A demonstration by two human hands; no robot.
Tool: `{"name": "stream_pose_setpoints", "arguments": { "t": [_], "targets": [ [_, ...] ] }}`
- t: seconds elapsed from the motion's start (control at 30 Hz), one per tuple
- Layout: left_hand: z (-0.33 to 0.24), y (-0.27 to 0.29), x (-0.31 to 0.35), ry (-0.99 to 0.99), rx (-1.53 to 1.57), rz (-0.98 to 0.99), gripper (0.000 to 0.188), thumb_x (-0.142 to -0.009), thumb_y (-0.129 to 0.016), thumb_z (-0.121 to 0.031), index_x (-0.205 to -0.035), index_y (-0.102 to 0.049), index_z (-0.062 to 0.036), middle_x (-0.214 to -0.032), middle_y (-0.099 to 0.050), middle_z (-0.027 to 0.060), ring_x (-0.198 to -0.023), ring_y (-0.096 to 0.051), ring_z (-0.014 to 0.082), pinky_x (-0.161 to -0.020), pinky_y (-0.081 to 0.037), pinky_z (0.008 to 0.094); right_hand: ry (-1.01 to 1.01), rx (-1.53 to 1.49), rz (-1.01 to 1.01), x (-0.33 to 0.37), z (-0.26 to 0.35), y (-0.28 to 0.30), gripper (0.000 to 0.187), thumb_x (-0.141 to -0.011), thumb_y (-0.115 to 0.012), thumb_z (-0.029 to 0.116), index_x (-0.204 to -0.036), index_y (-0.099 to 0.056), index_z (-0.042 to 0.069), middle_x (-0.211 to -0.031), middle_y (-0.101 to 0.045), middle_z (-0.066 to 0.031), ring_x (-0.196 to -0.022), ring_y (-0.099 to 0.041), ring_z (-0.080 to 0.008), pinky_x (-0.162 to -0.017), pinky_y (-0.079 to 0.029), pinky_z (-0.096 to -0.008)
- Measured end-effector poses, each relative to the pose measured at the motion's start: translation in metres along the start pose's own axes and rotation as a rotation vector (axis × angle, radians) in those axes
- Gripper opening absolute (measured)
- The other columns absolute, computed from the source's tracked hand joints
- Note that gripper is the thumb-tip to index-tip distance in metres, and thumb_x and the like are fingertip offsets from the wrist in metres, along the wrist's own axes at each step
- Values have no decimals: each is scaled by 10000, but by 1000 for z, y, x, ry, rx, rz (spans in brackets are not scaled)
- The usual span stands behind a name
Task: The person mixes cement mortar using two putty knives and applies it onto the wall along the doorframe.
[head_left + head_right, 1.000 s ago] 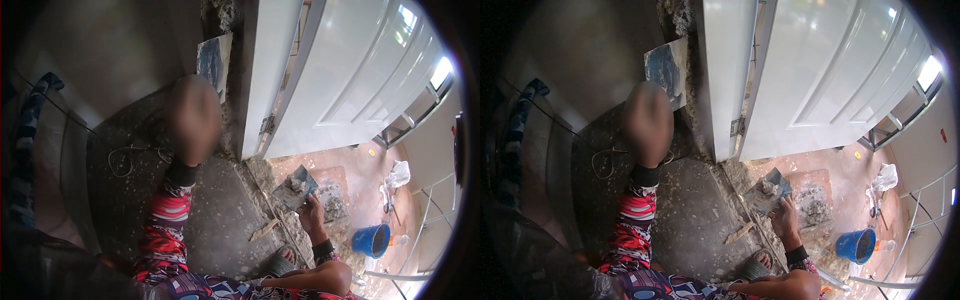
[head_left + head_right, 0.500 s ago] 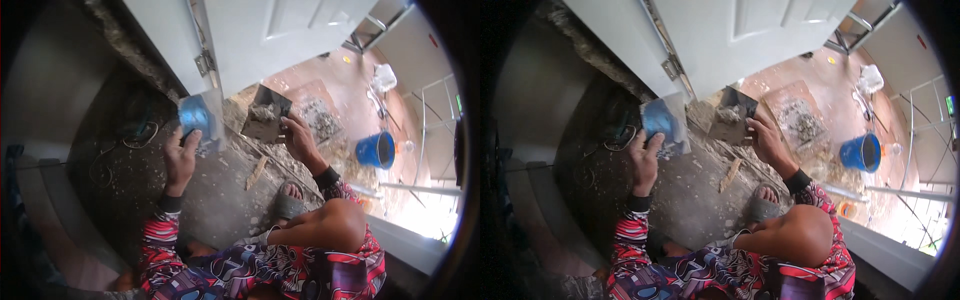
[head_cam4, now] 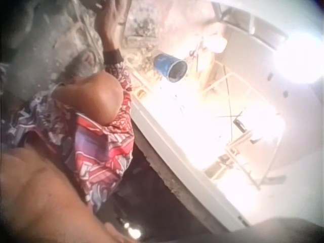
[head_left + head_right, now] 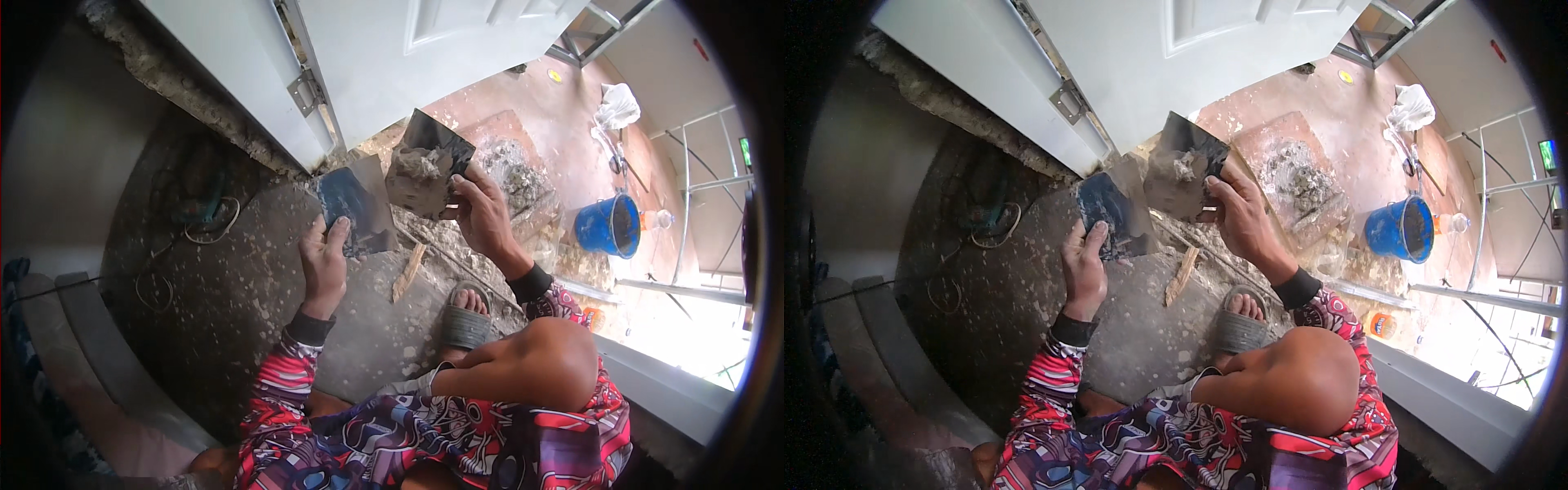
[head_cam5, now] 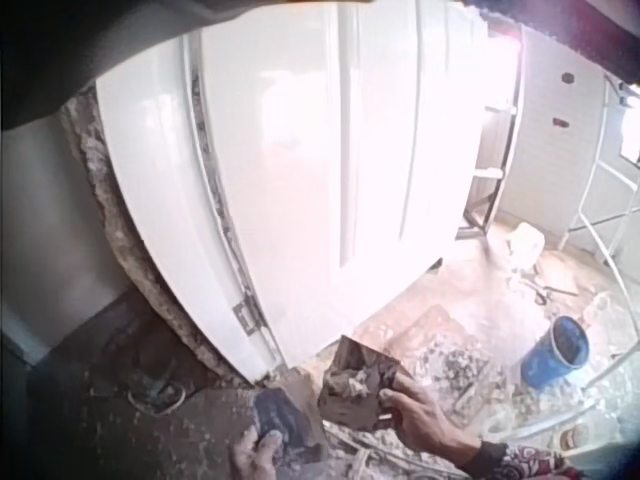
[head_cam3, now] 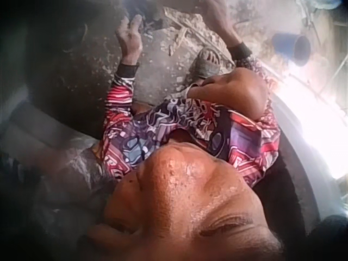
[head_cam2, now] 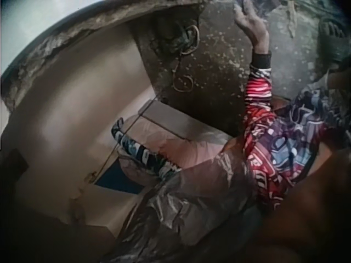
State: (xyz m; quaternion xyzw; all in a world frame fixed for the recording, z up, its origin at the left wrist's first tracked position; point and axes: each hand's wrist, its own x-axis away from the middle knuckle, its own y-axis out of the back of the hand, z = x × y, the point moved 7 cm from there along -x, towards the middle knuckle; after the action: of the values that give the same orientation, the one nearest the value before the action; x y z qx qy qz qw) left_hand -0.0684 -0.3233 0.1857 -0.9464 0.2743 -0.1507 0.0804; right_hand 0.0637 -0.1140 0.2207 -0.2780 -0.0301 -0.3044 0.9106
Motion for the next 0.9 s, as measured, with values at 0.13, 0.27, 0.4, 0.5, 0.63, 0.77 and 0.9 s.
{"name": "stream_pose_setpoints", "arguments": {
  "t": [0.13, 0.27, 0.4, 0.5, 0.63, 0.77, 0.9],
  "targets": [
    [15, -10, -4, -1, 30, 48, 119, -986, -579, -155, -1042, -630, -63, -845, -623, -10, -657, -627, 106, -488, -512, 274, -5, 103, 27, -3, -6, -2, 286, -1023, -462, 129, -1262, -554, 0, -1048, -653, -54, -863, -669, -124, -694, -598, -277],
    [24, -25, -6, 97, 62, 97, 120, -984, -585, -157, -1050, -632, -68, -858, -632, -22, -678, -628, 94, -496, -505, 271, -29, 401, -33, -4, 3, -1, 238, -1022, -473, 155, -1094, -623, -16, -865, -634, -29, -759, -595, -83, -620, -512, -256],
    [61, -30, -8, 142, 124, 200, 127, -977, -594, -145, -1073, -640, -74, -892, -653, -23, -729, -634, 86, -523, -498, 270, 14, 615, 69, -27, 3, 5, 226, -987, -496, 155, -939, -590, -45, -696, -555, -36, -645, -478, -94, -557, -406, -291],
    [84, -40, -2, 216, 221, 222, 142, -973, -598, -137, -1094, -641, -76, -924, -668, -15, -753, -649, 97, -543, -501, 272, 22, 875, 160, -41, 4, 3, 253, -1004, -502, 199, -986, -606, -31, -782, -599, -12, -655, -566, -91, -574, -481, -272],
    [108, -55, 0, 343, 433, 250, 173, -973, -592, -128, -1130, -637, -74, -949, -684, -1, -758, -668, 119, -540, -500, 276, -180, 882, 213, -47, -7, 5, 273, -1001, -499, 210, -1015, -613, -38, -788, -606, -36, -670, -598, -109, -583, -498, -269],
    [126, -66, 0, 425, 539, 266, 228, -972, -585, -119, -1189, -614, -56, -1029, -688, 39, -867, -687, 165, -668, -557, 314, -353, 701, 149, -53, -16, 25, 300, -995, -513, 215, -1097, -616, -48, -870, -629, -76, -681, -627, -136, -563, -514, -293],
    [135, -75, 0, 517, 683, 406, 327, -960, -595, -127, -1268, -564, -20, -1182, -654, 91, -1067, -656, 231, -931, -531, 399, -325, 637, -56, -60, -7, 36, 348, -987, -527, 221, -1198, -602, -45, -958, -629, -107, -679, -630, -150, -535, -525, -335]
  ]
}}
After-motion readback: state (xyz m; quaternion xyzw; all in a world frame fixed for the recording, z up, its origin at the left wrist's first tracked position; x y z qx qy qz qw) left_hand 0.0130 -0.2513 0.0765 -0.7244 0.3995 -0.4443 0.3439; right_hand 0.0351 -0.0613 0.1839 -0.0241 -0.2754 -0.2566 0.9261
